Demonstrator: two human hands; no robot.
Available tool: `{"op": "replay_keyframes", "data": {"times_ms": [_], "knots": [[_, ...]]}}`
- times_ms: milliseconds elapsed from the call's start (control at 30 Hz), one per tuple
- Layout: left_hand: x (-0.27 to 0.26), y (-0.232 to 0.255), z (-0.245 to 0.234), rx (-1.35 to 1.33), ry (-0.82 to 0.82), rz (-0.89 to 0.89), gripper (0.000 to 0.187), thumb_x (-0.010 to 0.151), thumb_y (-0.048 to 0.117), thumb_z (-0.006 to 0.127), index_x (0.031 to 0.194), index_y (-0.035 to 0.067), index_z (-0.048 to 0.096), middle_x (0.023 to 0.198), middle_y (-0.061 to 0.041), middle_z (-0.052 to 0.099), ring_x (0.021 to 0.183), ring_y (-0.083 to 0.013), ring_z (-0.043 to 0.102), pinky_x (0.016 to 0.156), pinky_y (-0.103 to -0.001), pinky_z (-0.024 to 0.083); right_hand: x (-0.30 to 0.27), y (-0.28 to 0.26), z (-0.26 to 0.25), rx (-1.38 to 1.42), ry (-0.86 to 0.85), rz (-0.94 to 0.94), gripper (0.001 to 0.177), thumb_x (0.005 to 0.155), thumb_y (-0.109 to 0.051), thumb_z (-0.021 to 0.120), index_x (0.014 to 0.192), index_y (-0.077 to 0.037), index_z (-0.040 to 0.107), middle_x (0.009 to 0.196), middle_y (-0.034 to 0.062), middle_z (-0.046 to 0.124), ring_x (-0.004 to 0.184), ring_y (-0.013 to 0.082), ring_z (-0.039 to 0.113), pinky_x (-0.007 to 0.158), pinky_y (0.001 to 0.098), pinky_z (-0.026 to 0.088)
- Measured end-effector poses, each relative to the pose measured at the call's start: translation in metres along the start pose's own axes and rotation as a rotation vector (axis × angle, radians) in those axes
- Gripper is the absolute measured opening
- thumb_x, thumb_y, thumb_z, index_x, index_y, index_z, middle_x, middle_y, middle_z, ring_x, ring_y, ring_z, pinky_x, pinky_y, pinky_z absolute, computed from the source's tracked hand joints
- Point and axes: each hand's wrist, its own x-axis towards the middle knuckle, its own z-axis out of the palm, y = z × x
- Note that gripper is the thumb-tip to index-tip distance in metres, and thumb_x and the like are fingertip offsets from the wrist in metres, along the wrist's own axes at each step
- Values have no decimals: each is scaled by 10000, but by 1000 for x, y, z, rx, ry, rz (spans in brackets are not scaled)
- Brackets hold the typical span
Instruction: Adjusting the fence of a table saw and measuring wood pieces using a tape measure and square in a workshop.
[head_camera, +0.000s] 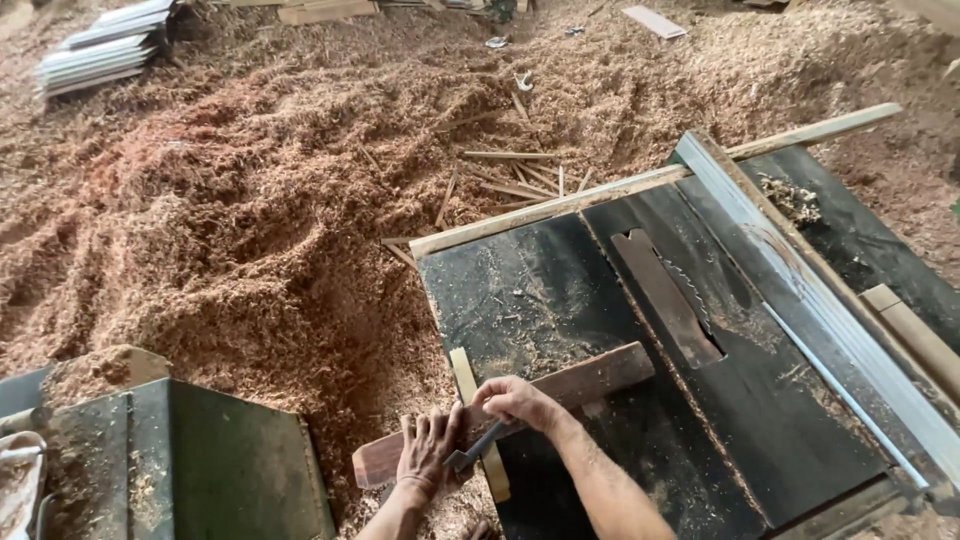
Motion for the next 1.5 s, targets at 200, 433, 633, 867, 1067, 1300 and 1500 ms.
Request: {"op": "replay_keyframes", "data": {"times_ms": [200,433,633,867,1067,1300,1500], "knots": [[2,-4,11,-1,69,35,1161,680,694,745,1538,128,205,1217,-161,412,1059,-350,459,999,-619,364,21,40,56,185,987,-203,192,891,-85,539,965,-88,716,597,-22,527,507,100,442,452,267,356],[-4,-3,5,-41,31,53,1183,750,735,770,1552,75,204,1193,-180,421,1059,-402,460,1031,-629,347,-8,44,22,-885,682,-497,286,1026,-261,475,1104,-94,692,1061,96,715,971,290,615,908,415,443],[-3,-3,11,21,94,57,1264,711,776,764,1573,55,185,1279,-241,406,1085,-449,458,1031,-665,326,-52,-18,-12,-1491,-17,-395,490,1035,-461,520,1405,-141,557,1510,94,476,1290,328,466,1087,486,326],[2,-5,19,-10,123,52,1238,738,786,713,1571,33,192,1258,-259,415,1114,-458,449,1013,-644,341,-37,-19,-26,-1549,-118,-684,359,1041,-453,566,1228,-148,586,1236,79,586,978,315,537,876,468,440],[4,-1,27,14,49,33,1053,819,476,714,1609,84,139,1306,-251,364,1175,-459,418,1073,-648,280,-38,12,-8,-1558,203,-903,383,1038,-502,560,1075,-130,642,1043,81,636,841,284,578,859,454,470],[2,0,17,-42,58,46,1245,757,773,709,1589,36,148,1279,-265,389,1134,-459,442,1060,-671,262,-14,68,48,-1370,1179,-328,359,871,-598,654,779,-252,642,754,-13,674,742,266,659,900,455,444],[1,-3,10,-94,-11,43,1207,788,742,693,1595,50,121,1300,-271,371,1180,-458,419,1106,-670,224,-6,47,2,-1093,698,-109,386,824,-581,694,921,-207,691,924,22,659,911,262,645,881,407,488]]}}
